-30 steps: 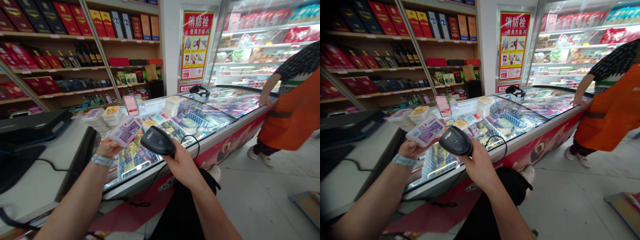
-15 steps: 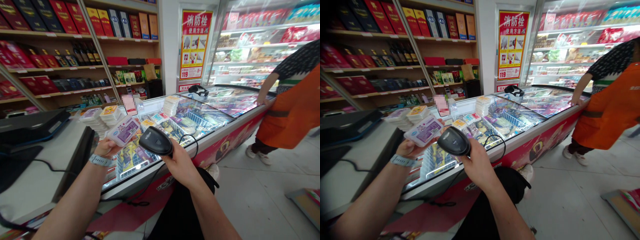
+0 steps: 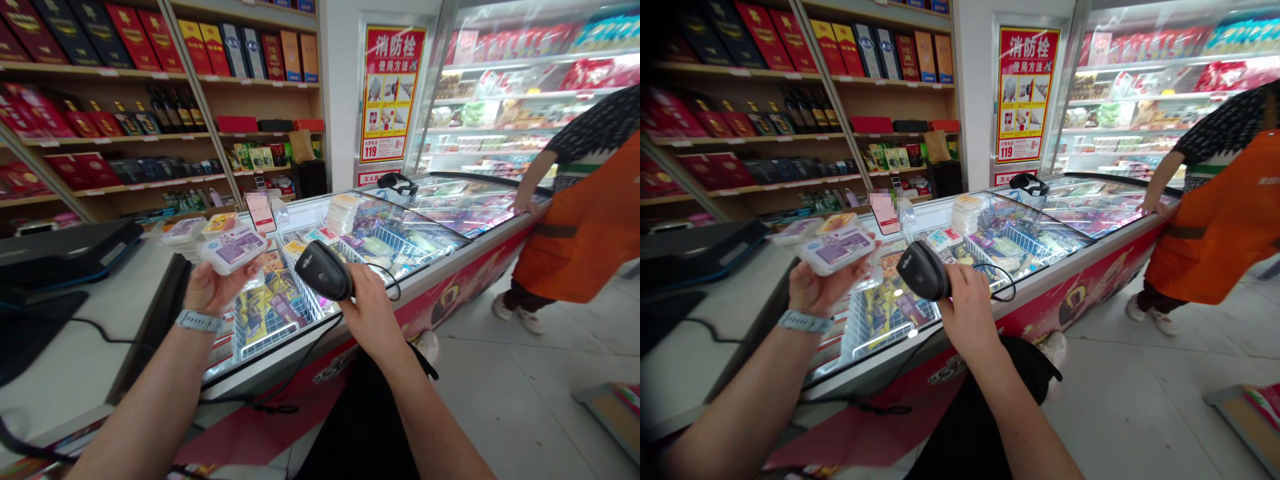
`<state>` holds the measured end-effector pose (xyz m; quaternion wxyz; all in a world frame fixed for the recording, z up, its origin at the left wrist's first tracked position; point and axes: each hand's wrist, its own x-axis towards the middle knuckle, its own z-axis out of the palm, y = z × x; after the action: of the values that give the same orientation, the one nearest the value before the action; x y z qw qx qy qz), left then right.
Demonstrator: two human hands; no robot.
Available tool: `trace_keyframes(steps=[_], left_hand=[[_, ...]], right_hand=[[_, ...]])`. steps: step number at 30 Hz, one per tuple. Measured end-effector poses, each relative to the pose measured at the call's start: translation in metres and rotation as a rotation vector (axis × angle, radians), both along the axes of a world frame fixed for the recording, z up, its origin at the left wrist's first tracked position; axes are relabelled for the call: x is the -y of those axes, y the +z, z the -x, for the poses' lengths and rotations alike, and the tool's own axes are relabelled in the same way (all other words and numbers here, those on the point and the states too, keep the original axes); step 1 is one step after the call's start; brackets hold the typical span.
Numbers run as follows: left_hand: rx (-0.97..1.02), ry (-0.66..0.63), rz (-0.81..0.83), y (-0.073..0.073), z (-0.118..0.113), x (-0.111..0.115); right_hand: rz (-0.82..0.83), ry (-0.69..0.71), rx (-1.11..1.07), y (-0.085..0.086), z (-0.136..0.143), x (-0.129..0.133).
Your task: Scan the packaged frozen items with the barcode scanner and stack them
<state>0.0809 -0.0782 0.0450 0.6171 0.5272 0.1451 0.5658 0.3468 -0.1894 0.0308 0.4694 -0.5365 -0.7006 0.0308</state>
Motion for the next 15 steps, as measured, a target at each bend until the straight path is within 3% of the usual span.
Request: trace_keyframes(steps=[6, 11, 15], left_hand=[[-0.010, 0.214, -0.015, 0.017, 0.019, -0.008], [-0.280, 0.419, 0.027, 0.016, 0.054, -0.016], [-0.531, 0.573, 0.043, 0.014, 0.073, -0.014]], right_hand=[[-0.170, -0.198, 0.210, -0.022, -0.027, -0.048], [-0.264, -0.302, 0.232, -0.056, -0.044, -0.083], [-0.313, -0.347, 0.182, -0.075, -0.051, -0.092]])
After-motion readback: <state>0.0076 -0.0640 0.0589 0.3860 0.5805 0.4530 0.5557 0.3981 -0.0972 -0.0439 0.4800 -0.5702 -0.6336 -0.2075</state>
